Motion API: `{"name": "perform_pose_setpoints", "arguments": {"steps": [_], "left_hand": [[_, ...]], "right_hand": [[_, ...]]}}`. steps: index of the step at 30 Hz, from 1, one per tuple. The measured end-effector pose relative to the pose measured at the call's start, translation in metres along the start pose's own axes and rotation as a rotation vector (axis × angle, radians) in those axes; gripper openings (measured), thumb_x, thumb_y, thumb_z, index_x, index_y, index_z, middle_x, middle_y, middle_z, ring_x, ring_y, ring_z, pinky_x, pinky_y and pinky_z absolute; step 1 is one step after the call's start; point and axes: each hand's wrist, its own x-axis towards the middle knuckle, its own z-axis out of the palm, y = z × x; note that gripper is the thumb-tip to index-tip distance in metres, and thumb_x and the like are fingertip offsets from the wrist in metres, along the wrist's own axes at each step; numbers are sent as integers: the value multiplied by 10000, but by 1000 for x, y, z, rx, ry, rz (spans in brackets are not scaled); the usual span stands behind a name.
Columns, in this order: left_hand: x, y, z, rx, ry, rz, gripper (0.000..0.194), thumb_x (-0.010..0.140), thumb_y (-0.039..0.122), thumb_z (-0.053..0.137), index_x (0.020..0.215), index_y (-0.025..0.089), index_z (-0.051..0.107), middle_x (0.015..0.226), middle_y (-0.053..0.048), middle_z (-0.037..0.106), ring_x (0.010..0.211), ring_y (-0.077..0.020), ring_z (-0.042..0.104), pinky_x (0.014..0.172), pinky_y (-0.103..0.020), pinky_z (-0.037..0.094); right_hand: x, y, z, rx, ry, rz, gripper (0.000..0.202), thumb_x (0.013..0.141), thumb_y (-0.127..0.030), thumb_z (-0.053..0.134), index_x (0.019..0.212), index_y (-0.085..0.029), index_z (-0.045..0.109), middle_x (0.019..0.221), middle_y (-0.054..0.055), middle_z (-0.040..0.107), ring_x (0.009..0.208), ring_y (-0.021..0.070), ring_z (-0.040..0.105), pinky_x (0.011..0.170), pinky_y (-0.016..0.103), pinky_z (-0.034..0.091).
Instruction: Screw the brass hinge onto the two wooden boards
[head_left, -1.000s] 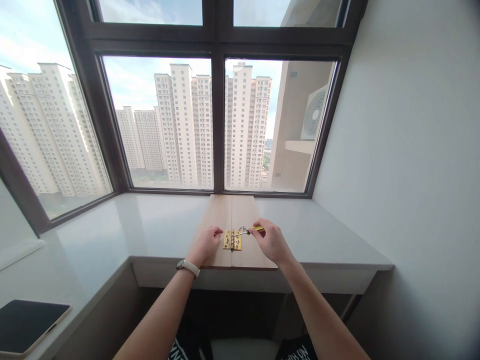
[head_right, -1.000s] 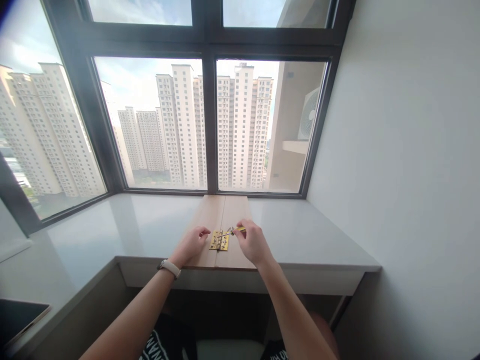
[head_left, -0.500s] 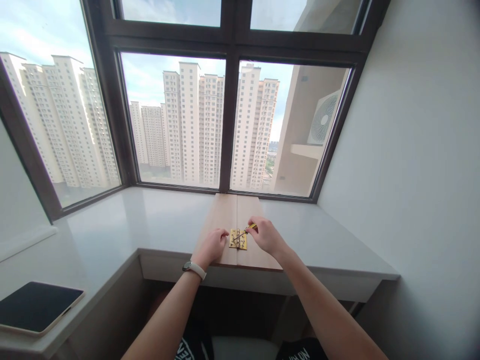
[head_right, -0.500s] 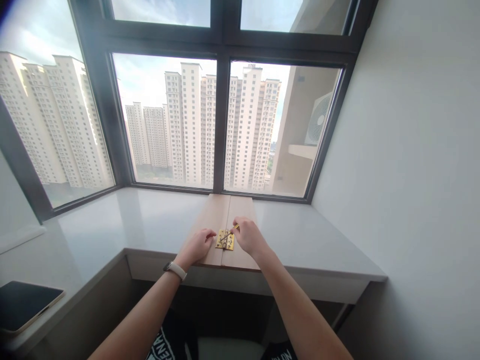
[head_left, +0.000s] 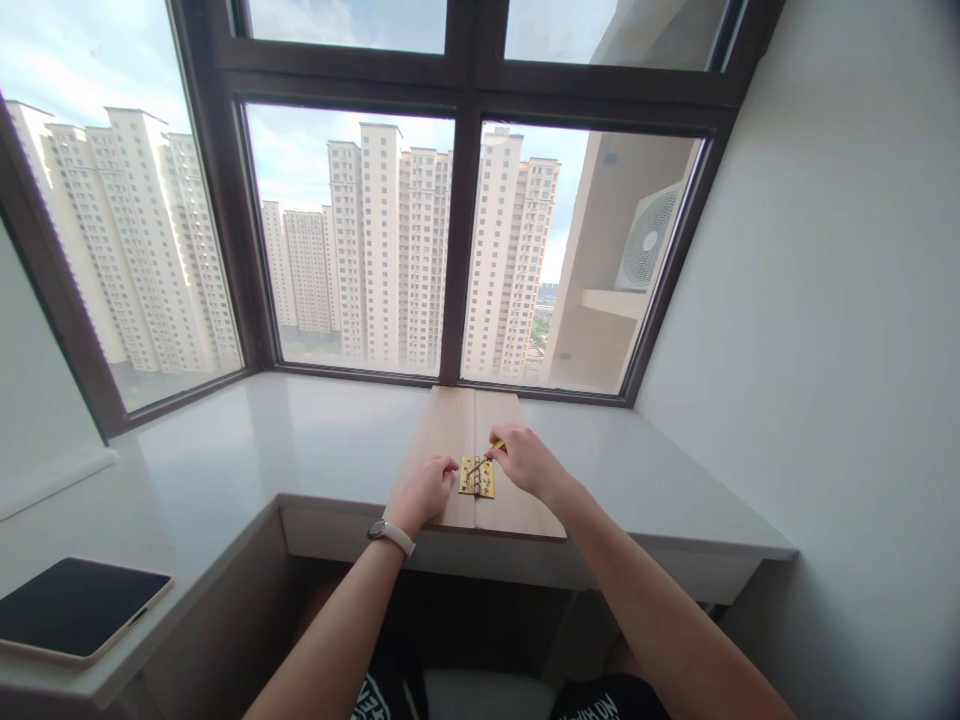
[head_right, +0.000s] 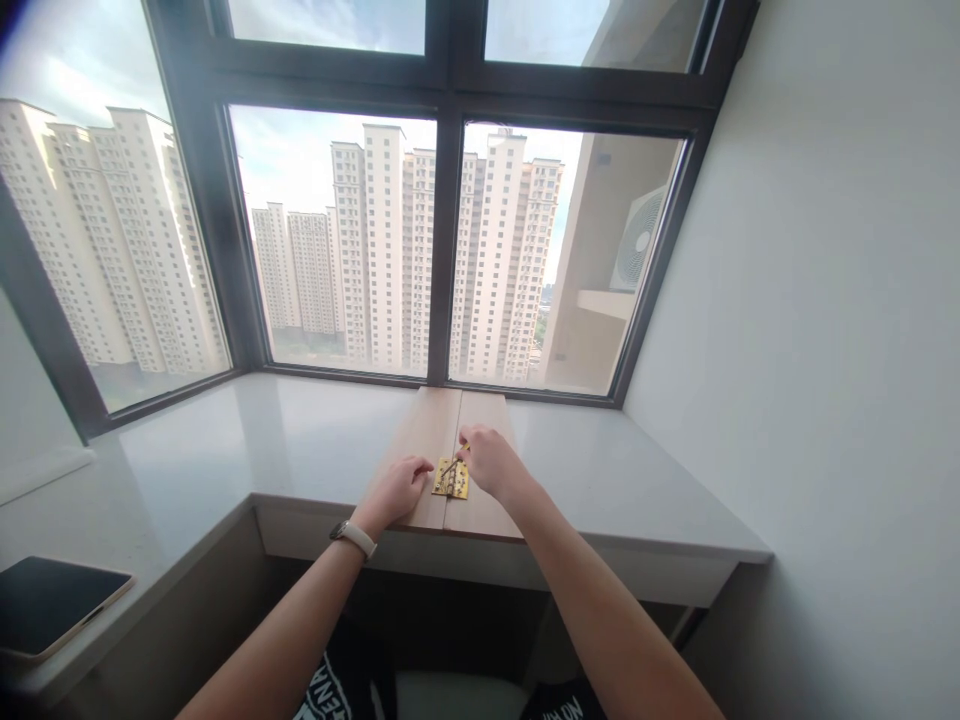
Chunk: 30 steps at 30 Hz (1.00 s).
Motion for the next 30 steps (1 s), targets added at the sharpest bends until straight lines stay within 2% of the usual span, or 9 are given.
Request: {"name": "perform_pose_setpoints", "arguments": {"steps": [6,10,14,17,20,25,30], "left_hand": [[3,5,0,24,-23,-2,277,950,211,465,1059,192,719,1111,-110,722,1080,-237,641,970,-335,471],[8,7,4,-27,-33,16,271,919,189,482,1044,185,723,1097,-112,724,1018,-234,653,899,-329,491],[14,6,10,-116,-17,18,243,865,152,516,970,173,734,1007,-100,740,876,-213,665,822,-320,497],[18,6,14,-259,-28,-12,208,878,220,544,943,171,735,906,-82,747,759,-196,653,719,-302,497],[23,9,17,-383,-15,8,204,882,302,580,936,180,734,876,-70,743,749,-197,647,689,-295,498],[27,15,15,-455,45,68,182,861,327,629,927,185,720,893,-73,731,824,-212,666,724,-305,522],[30,28,7,-583,58,137,260,906,313,616,1128,199,690,1032,-105,736,919,-233,689,789,-347,554]], "right_hand": [[15,-11,-1,-65,-81,-98,99,872,-103,647,883,-200,658,955,67,680,863,174,623,762,251,398],[27,-21,-1,-128,-153,-124,83,874,-121,659,905,-197,668,971,76,697,874,181,637,754,252,400],[39,-30,-7,-213,-225,-37,167,912,-268,668,1055,-184,648,1020,104,718,961,220,662,748,262,421],[45,-38,-13,-283,-282,31,310,961,-428,596,1137,-174,620,1049,141,724,985,256,680,722,281,443],[50,-46,-18,-346,-301,72,366,983,-486,538,1148,-173,627,1098,171,719,1015,272,686,746,294,464],[55,-49,-18,-370,-360,35,261,948,-338,589,1158,-187,618,1072,139,733,982,256,693,720,289,466],[60,-46,-19,-413,-409,-43,239,885,-263,649,1120,-221,628,1049,105,726,933,230,682,698,265,436]]}}
